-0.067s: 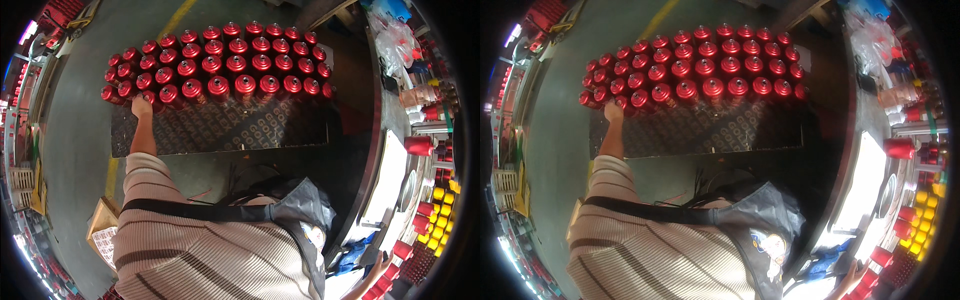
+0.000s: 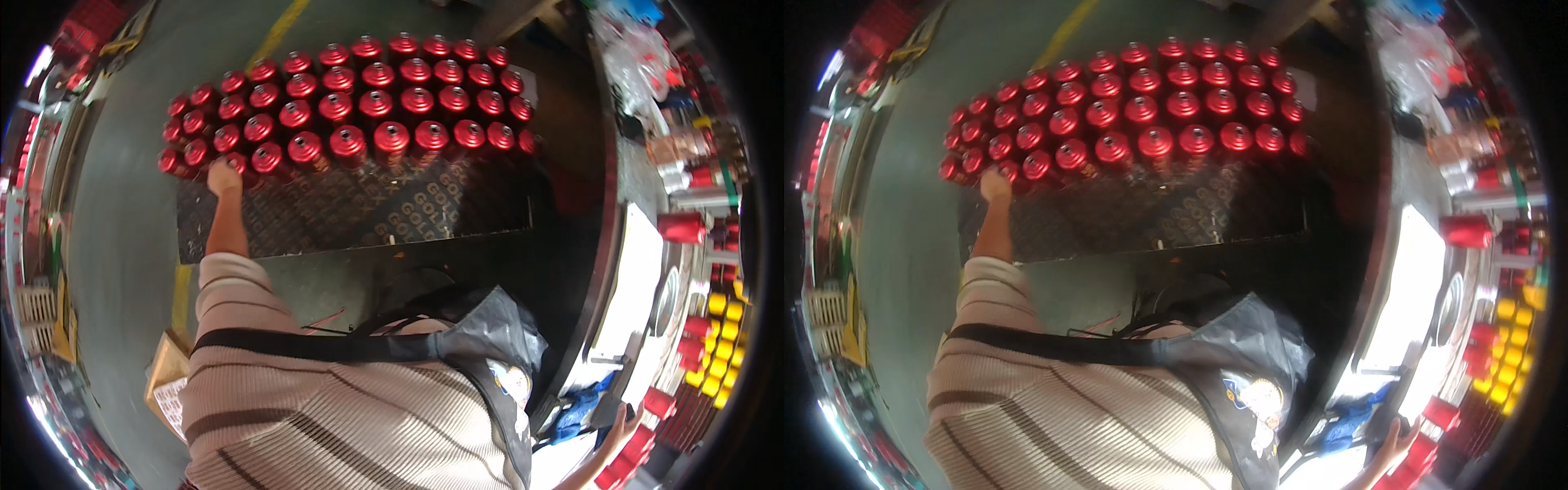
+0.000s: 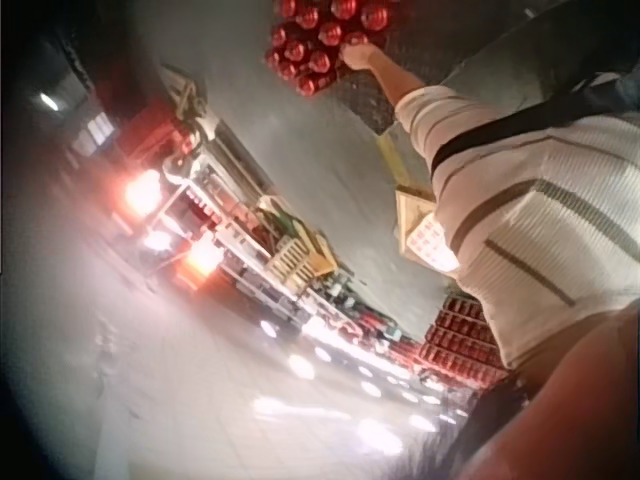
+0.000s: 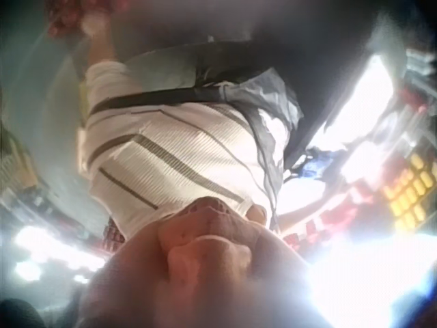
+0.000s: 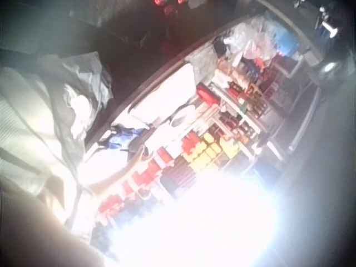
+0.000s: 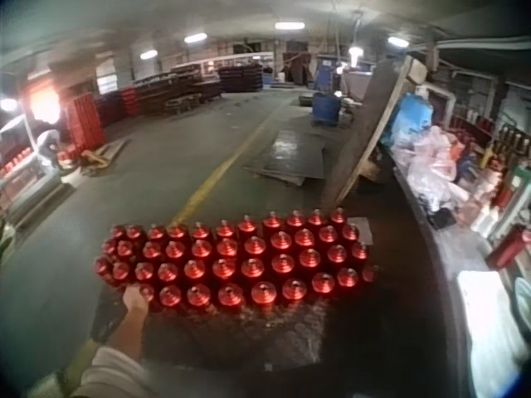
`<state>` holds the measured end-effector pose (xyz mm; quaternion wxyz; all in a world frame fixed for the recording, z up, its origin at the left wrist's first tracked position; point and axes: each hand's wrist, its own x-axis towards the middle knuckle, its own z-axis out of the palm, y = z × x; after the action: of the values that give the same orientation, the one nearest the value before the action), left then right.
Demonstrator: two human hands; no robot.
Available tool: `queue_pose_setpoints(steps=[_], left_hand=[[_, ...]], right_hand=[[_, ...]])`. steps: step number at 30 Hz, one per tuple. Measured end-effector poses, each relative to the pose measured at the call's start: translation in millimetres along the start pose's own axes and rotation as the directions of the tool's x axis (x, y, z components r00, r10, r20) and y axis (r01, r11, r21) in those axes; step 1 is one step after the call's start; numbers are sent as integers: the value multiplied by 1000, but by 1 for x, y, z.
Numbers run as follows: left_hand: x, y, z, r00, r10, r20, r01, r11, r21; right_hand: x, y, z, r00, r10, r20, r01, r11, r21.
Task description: The person applies gold labels to red cylindrical bottles one at a time. They pick each bottle, align and press a label onto its surface, smooth it with a cloth, and place the finished bottle aside. The process repeats across multiple bottles.
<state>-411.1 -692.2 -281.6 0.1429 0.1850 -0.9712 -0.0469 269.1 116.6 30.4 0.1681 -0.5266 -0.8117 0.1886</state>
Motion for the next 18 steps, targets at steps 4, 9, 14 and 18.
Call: queue_pose_setpoints(steps=[4,9,14,18], left_hand=[[0,-24,4,986,162,49,-167,978,122],[-19,-11,-15,930,353,-100,-277,854,441],[-17,159,-26,930,210,-302,-291,922,-255],[-116,394,-87,759,642,-104,-406,342,-848]], right_hand=[[-29,-16,10,994,102,-29,-96,982,165],[-60,-67,23,982,110,-151,-75,972,222],[-100,8,23,914,168,-369,-73,963,258],[-149,13,17,764,481,-430,-367,872,324]])
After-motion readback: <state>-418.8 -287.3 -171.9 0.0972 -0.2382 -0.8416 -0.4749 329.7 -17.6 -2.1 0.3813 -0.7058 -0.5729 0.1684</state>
